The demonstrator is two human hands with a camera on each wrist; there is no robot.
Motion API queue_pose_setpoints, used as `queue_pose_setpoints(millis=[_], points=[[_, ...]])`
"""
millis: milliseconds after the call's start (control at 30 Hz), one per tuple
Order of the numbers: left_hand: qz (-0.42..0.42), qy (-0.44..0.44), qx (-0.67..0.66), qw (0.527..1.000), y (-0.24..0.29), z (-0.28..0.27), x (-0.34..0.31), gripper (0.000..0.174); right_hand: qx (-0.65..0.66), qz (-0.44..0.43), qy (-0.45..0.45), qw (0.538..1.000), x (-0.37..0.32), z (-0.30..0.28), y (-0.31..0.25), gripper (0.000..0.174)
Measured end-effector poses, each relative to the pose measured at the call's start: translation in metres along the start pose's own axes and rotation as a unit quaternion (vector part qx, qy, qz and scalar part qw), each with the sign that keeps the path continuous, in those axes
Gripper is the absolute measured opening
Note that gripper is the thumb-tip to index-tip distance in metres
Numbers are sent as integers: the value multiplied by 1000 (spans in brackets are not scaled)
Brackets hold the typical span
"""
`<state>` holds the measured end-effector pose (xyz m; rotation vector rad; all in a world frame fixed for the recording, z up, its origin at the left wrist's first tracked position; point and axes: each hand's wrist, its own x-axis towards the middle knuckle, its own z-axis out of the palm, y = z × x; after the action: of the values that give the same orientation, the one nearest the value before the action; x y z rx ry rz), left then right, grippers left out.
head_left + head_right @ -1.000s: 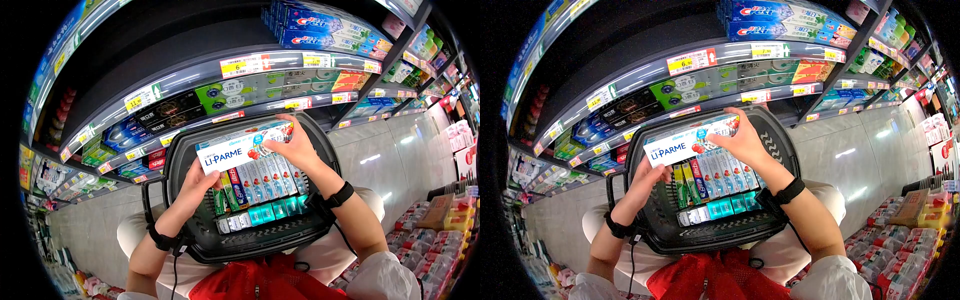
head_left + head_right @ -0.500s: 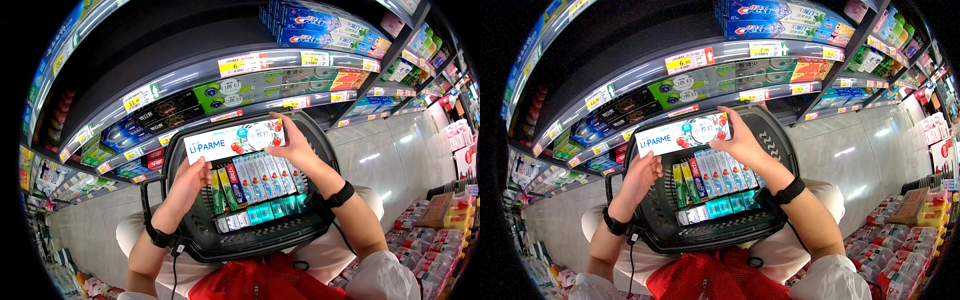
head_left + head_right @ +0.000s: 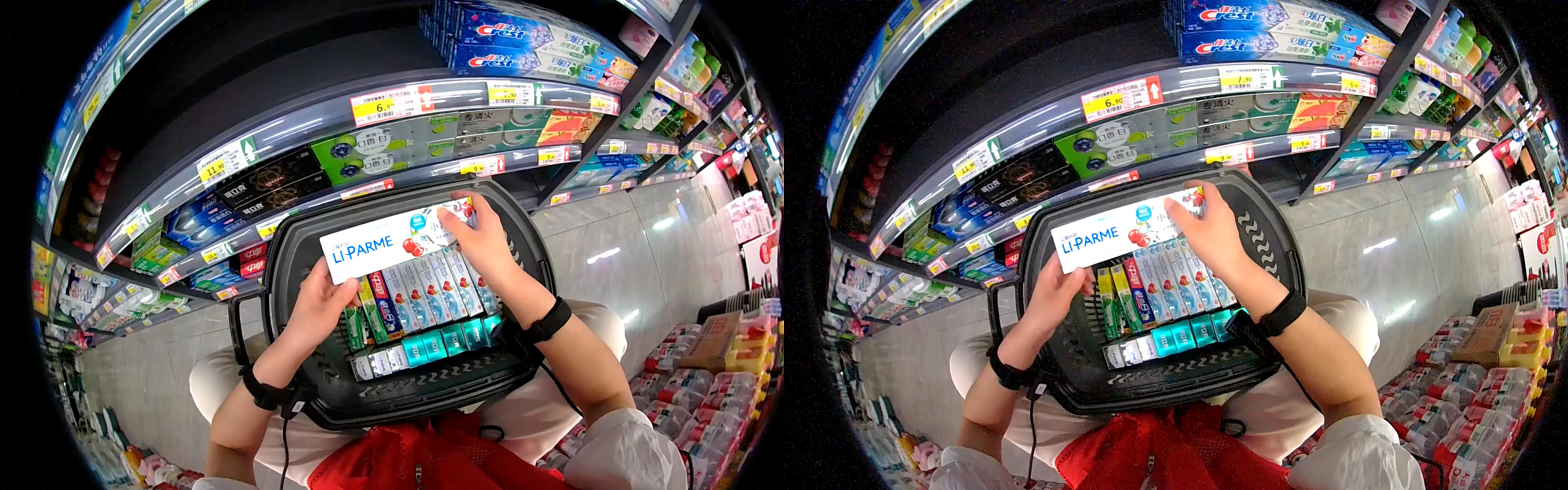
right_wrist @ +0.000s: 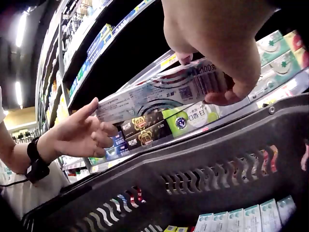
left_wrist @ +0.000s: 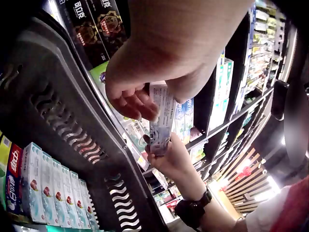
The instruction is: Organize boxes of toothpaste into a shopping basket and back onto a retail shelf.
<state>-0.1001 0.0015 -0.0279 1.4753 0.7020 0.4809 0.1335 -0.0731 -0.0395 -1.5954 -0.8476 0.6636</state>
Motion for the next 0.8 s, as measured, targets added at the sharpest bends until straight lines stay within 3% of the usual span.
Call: queue_pose_setpoints(millis=[133, 267, 333, 467, 533, 633, 800], points=[[-17, -25, -22, 999, -4, -8, 2, 33, 104, 40, -11, 994, 2, -5, -5, 32], [-35, -6, -14, 999, -3, -8, 2, 30, 145, -11, -38, 989, 4, -6, -2, 35], [-91, 16, -67, 993, -4, -9, 2, 29, 165, 0, -84, 983, 0, -7, -8, 45], [-116, 15, -100, 988, -3, -10, 3, 29, 91, -60, -102, 989, -2, -4, -3, 61], [-110, -2, -93, 990, -3, -10, 3, 38, -54, -127, -53, 989, -2, -2, 2, 70], [-95, -11, -40, 995, -4, -8, 2, 39, -96, -95, -20, 991, -5, 2, -1, 72], [-86, -33, -20, 995, 0, -5, 1, 36, 10, -49, -16, 999, -1, 1, -3, 63]])
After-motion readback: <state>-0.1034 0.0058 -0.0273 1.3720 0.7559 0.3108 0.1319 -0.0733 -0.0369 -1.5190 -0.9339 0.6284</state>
